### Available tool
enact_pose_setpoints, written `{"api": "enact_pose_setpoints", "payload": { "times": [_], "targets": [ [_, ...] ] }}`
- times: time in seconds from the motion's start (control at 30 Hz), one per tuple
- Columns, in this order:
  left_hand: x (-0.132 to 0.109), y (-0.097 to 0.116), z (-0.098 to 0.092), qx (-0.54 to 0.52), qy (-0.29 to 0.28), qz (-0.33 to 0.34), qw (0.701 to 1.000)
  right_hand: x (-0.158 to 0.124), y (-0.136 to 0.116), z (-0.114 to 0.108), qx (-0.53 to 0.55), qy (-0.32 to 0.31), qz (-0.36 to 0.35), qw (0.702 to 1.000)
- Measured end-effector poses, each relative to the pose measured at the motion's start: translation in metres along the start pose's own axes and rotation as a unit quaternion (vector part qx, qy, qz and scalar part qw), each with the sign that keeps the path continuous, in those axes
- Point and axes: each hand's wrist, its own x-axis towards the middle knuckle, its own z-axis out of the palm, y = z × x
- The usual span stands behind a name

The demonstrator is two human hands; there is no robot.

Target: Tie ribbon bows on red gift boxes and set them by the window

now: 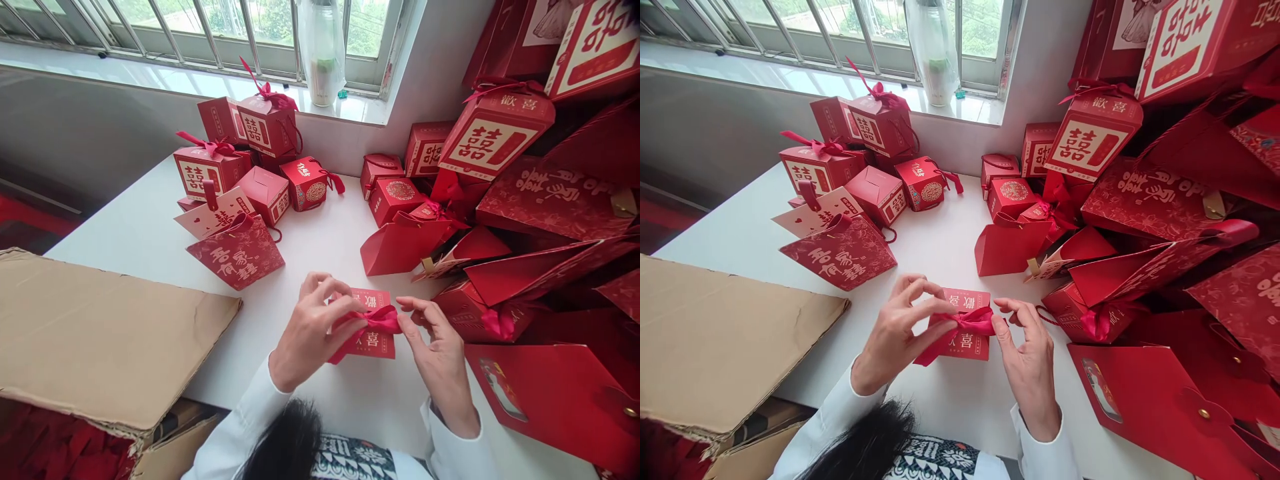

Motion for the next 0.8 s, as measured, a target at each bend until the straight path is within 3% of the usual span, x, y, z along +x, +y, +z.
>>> {"api": "enact_pose_setpoints", "payload": {
  "times": [0.1, 0.33, 0.8],
  "targets": [
    [-0.004, 0.001, 0.008, 0.037, -0.021, 0.065, 0.997, 0.007, 0.001, -0.002, 0.018, -0.051, 0.020, 0.998],
    [-0.008, -0.002, 0.009, 0.059, -0.040, 0.095, 0.993, 0.017, -0.012, -0.010, 0.015, -0.121, 0.017, 0.992],
    [-0.004, -0.008, 0.007, 0.025, -0.086, 0.101, 0.991, 0.032, -0.018, -0.002, 0.055, -0.131, 0.018, 0.990]
  ]
}}
